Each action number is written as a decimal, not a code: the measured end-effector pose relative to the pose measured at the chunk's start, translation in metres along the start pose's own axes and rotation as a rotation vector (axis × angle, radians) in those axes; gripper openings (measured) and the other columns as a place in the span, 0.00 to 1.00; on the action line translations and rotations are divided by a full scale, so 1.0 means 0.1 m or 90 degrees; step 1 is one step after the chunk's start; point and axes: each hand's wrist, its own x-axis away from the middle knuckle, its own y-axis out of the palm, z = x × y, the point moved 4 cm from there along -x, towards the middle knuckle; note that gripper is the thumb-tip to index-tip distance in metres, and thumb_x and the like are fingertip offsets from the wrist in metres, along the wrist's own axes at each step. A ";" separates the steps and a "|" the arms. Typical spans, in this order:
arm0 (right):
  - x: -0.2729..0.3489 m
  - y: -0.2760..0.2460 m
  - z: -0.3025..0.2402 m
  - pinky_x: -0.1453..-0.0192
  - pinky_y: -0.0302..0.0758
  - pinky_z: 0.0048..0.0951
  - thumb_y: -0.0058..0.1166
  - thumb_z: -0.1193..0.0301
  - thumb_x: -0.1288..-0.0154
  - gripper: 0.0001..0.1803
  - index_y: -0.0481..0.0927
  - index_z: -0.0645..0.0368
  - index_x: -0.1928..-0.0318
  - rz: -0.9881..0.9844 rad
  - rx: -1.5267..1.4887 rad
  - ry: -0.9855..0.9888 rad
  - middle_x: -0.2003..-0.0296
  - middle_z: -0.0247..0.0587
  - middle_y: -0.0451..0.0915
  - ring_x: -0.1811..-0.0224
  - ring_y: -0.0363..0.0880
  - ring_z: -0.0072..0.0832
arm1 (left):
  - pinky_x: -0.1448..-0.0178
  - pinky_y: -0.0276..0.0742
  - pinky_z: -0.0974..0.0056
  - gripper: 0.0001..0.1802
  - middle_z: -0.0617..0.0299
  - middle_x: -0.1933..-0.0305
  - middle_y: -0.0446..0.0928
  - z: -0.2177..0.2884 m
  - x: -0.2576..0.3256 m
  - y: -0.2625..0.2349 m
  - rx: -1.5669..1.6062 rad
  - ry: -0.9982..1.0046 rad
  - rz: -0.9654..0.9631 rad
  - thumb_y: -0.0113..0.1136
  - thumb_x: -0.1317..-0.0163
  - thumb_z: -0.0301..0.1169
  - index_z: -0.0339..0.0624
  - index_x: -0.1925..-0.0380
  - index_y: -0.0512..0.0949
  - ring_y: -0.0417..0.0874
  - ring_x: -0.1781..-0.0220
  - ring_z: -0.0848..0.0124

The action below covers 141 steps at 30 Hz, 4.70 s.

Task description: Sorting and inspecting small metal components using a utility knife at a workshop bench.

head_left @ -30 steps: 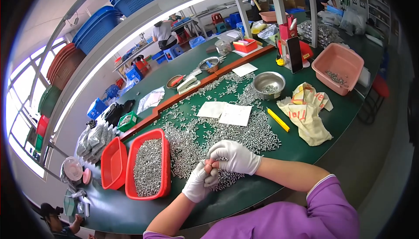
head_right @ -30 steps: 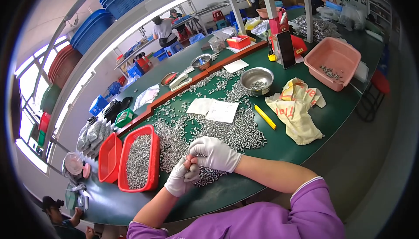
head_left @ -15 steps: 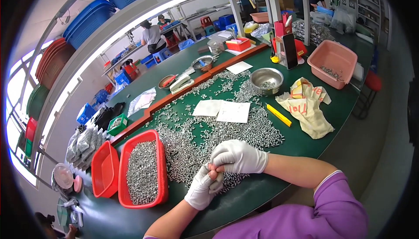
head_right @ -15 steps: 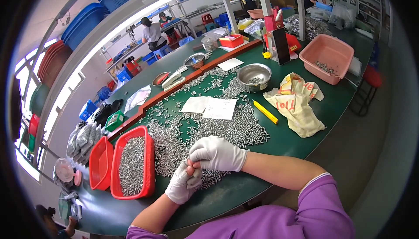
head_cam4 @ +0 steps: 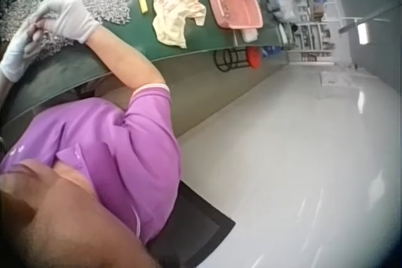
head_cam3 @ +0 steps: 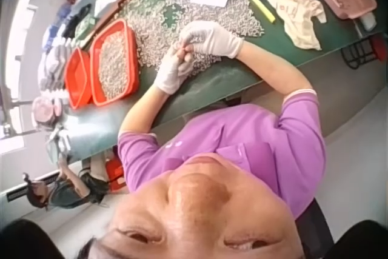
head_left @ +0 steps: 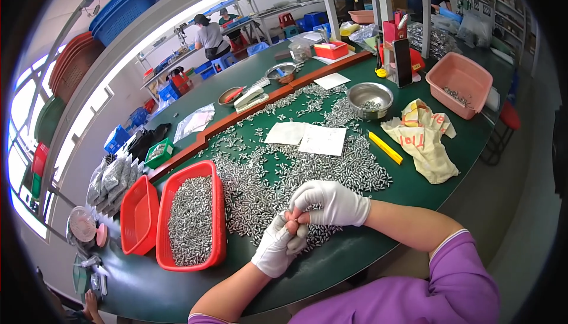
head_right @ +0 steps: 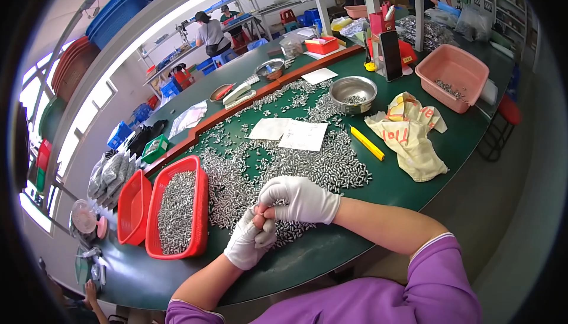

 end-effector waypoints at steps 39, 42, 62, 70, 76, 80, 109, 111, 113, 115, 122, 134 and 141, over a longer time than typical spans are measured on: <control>-0.03 0.02 0.00 0.55 0.79 0.35 0.65 0.73 0.44 0.10 0.84 0.54 0.59 0.017 0.204 -0.089 0.63 0.38 0.83 0.60 0.82 0.38 | 0.76 0.52 0.75 0.22 0.73 0.79 0.63 0.10 -0.04 0.04 0.051 0.001 0.035 0.63 0.36 0.52 0.45 0.58 0.73 0.56 0.81 0.83; -0.04 0.01 -0.03 0.54 0.79 0.36 0.65 0.73 0.44 0.10 0.84 0.55 0.60 0.017 0.190 -0.067 0.63 0.39 0.83 0.60 0.82 0.38 | 0.76 0.52 0.75 0.20 0.73 0.79 0.63 0.09 -0.04 0.04 0.056 -0.001 0.036 0.63 0.35 0.50 0.47 0.59 0.73 0.56 0.81 0.83; -0.04 -0.04 0.11 0.51 0.78 0.38 0.67 0.73 0.49 0.11 0.85 0.55 0.62 0.077 0.318 -0.012 0.61 0.37 0.82 0.57 0.80 0.39 | 0.74 0.54 0.73 0.14 0.69 0.75 0.66 0.10 -0.04 -0.02 0.020 0.038 0.044 0.58 0.30 0.46 0.50 0.59 0.72 0.56 0.81 0.80; -0.05 0.01 -0.03 0.58 0.79 0.37 0.69 0.74 0.51 0.12 0.83 0.55 0.64 0.063 0.247 -0.147 0.64 0.38 0.82 0.62 0.81 0.38 | 0.75 0.55 0.75 0.15 0.69 0.72 0.69 0.07 -0.03 0.00 -0.041 0.015 0.051 0.60 0.31 0.46 0.50 0.59 0.71 0.59 0.79 0.81; -0.02 0.01 0.04 0.55 0.79 0.36 0.70 0.73 0.51 0.12 0.83 0.56 0.63 0.045 0.163 -0.039 0.62 0.38 0.82 0.60 0.81 0.39 | 0.75 0.54 0.75 0.17 0.67 0.70 0.71 0.04 0.00 -0.03 -0.033 0.015 0.067 0.61 0.33 0.49 0.52 0.58 0.71 0.59 0.79 0.81; -0.01 0.00 0.09 0.53 0.79 0.35 0.68 0.74 0.47 0.10 0.84 0.56 0.63 0.036 0.118 0.010 0.62 0.39 0.82 0.59 0.81 0.39 | 0.75 0.54 0.74 0.19 0.67 0.71 0.71 0.03 -0.01 -0.03 -0.019 0.010 0.025 0.61 0.34 0.52 0.52 0.58 0.71 0.58 0.80 0.80; -0.04 -0.12 0.08 0.52 0.79 0.36 0.65 0.73 0.45 0.07 0.85 0.57 0.64 0.125 0.327 0.016 0.63 0.38 0.83 0.59 0.81 0.38 | 0.76 0.56 0.74 0.10 0.64 0.68 0.72 0.09 -0.02 -0.02 -0.070 0.098 0.129 0.57 0.28 0.38 0.47 0.57 0.69 0.60 0.80 0.81; -0.02 -0.16 0.12 0.50 0.78 0.37 0.63 0.73 0.44 0.06 0.85 0.56 0.64 0.138 0.388 0.057 0.62 0.37 0.83 0.57 0.81 0.38 | 0.75 0.56 0.74 0.11 0.64 0.68 0.71 0.12 -0.02 -0.02 -0.048 0.125 0.119 0.58 0.29 0.38 0.48 0.57 0.69 0.59 0.80 0.81; 0.00 -0.15 0.22 0.47 0.77 0.37 0.63 0.70 0.44 0.08 0.86 0.54 0.62 0.079 0.432 0.096 0.60 0.36 0.83 0.54 0.80 0.38 | 0.74 0.56 0.74 0.11 0.64 0.69 0.71 0.13 -0.01 -0.02 -0.045 0.126 0.134 0.58 0.29 0.39 0.48 0.57 0.69 0.59 0.79 0.80; 0.06 -0.10 0.33 0.46 0.77 0.38 0.63 0.66 0.45 0.09 0.87 0.51 0.63 0.027 0.451 0.117 0.59 0.35 0.82 0.52 0.80 0.36 | 0.73 0.56 0.73 0.12 0.65 0.69 0.70 0.13 -0.01 -0.05 0.000 0.122 0.144 0.57 0.29 0.41 0.48 0.57 0.69 0.59 0.78 0.79; 0.02 -0.15 0.21 0.41 0.74 0.39 0.64 0.70 0.47 0.06 0.85 0.54 0.68 -0.005 0.447 0.086 0.54 0.38 0.82 0.46 0.77 0.39 | 0.73 0.57 0.72 0.12 0.64 0.69 0.70 0.12 0.00 -0.07 0.028 0.104 0.138 0.57 0.29 0.42 0.49 0.57 0.69 0.60 0.78 0.78; 0.07 -0.06 0.32 0.44 0.76 0.37 0.66 0.72 0.48 0.08 0.82 0.55 0.66 -0.069 0.403 0.137 0.56 0.39 0.80 0.49 0.79 0.39 | 0.70 0.59 0.73 0.14 0.64 0.60 0.74 0.08 -0.01 -0.07 0.013 0.055 0.112 0.60 0.31 0.39 0.50 0.53 0.68 0.64 0.73 0.80; 0.02 -0.02 0.22 0.41 0.75 0.33 0.63 0.70 0.36 0.08 0.83 0.59 0.59 -0.036 0.002 0.189 0.51 0.41 0.79 0.48 0.78 0.32 | 0.74 0.56 0.75 0.16 0.65 0.65 0.73 0.07 0.00 -0.01 -0.010 0.000 0.032 0.62 0.32 0.43 0.50 0.54 0.70 0.60 0.78 0.80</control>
